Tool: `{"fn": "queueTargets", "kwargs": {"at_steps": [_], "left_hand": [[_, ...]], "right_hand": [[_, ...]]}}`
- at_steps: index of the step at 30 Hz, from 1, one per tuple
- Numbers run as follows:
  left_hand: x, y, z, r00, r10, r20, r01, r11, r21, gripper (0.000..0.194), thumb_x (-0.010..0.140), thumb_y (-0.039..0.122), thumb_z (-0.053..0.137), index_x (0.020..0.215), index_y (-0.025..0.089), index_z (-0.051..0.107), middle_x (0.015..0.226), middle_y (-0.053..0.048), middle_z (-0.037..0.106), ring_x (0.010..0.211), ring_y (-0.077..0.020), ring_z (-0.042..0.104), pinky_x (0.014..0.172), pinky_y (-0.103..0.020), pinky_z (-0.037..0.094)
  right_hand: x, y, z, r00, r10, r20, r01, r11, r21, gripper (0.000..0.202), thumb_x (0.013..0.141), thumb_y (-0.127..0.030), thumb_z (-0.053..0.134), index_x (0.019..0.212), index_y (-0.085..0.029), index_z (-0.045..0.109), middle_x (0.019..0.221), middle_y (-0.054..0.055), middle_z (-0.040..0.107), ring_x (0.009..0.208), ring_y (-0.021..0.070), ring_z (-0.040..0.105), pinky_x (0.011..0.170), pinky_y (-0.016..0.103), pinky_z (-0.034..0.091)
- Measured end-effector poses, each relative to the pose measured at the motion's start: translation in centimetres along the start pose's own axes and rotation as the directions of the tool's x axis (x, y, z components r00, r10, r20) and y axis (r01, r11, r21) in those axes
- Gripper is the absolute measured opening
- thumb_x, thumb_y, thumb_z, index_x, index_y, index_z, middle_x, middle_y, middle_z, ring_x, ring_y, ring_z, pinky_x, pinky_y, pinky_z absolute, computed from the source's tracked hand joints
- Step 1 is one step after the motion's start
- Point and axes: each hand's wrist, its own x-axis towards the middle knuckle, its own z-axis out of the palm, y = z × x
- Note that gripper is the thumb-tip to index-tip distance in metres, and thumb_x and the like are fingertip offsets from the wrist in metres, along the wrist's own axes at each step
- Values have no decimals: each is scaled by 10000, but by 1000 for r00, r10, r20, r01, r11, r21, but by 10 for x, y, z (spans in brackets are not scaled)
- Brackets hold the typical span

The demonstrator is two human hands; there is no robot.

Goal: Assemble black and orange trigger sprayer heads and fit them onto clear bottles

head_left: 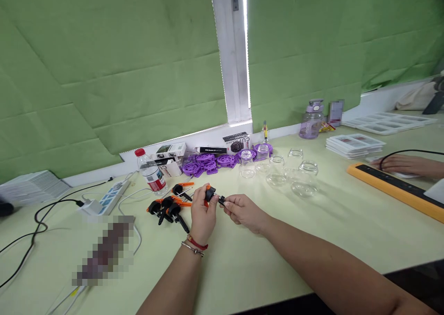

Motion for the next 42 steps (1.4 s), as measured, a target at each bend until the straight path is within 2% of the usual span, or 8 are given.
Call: {"fn": "queueTargets", "kwargs": {"at_steps": [5, 10, 14, 18, 25, 30, 36, 42], "left_hand": [[-3, 1, 2, 999, -10, 48, 12, 1000, -28, 472, 805, 339, 585, 1246, 209, 477, 1239, -124, 525, 1177, -258, 469, 998, -445, 349], [-8, 11, 1, 993, -74, 89, 75, 997, -17, 863, 515, 380, 816, 1237, 180, 389, 1165, -136, 525, 1059, -289, 532, 914, -455, 413], [-11, 19, 3, 991, -30, 128, 20, 997, 75, 978, 405, 379, 848, 1220, 172, 350, 1155, -133, 492, 1078, -307, 497, 923, -479, 390], [-15, 19, 6, 992, -10, 125, -6, 992, 126, 1007, 404, 375, 831, 1245, 174, 316, 1173, -133, 442, 1107, -331, 456, 913, -498, 378], [-19, 20, 12, 990, -5, 139, -19, 985, 173, 1082, 442, 418, 788, 1318, 156, 208, 1281, -178, 336, 1203, -367, 364, 966, -528, 319], [-21, 21, 13, 993, 14, 119, -34, 984, 175, 1085, 433, 418, 779, 1335, 165, 233, 1294, -189, 346, 1212, -405, 353, 973, -569, 277], [-22, 19, 14, 990, 27, 140, -54, 980, 193, 1135, 411, 401, 773, 1374, 160, 223, 1384, -214, 273, 1301, -435, 221, 1019, -600, 189], [-22, 20, 13, 986, 42, 163, -83, 963, 256, 1073, 411, 324, 755, 1364, 161, 289, 1312, -191, 381, 1229, -420, 332, 997, -577, 248]], "right_hand": [[2, 0, -2, 1000, 3, -15, -2, 1000, 29, 331, 743, -444, 616, 655, -159, 472, 538, -73, 416, 372, 9, 210, 391, 209, 123], [2, -4, -5, 1000, 19, -16, -18, 999, 43, 315, 733, -453, 625, 715, -154, 526, 454, -96, 390, 326, 23, 255, 361, 202, 173], [2, -3, -9, 999, 10, -54, -11, 1000, -15, 309, 729, -432, 637, 727, -129, 576, 511, -50, 507, 329, 33, 355, 367, 204, 255], [1, -4, -7, 998, 56, -33, -57, 997, -50, 296, 733, -423, 640, 752, -129, 607, 550, -19, 563, 375, 50, 393, 364, 199, 262], [-4, -11, -1, 997, 68, -41, -71, 994, -78, 302, 723, -394, 654, 594, -140, 553, 536, -4, 566, 470, 80, 466, 448, 207, 324], [-3, -7, -1, 996, 77, -44, -81, 992, -92, 288, 731, -385, 640, 607, -139, 560, 556, 1, 583, 481, 83, 467, 475, 218, 338], [-6, -8, 2, 996, 82, -41, -85, 993, -84, 291, 720, -377, 650, 583, -145, 539, 546, 0, 582, 485, 87, 466, 482, 224, 342], [-4, -2, 1, 996, 88, -27, -89, 994, -61, 302, 720, -393, 656, 592, -145, 541, 554, -1, 582, 492, 89, 468, 482, 222, 334]]}}
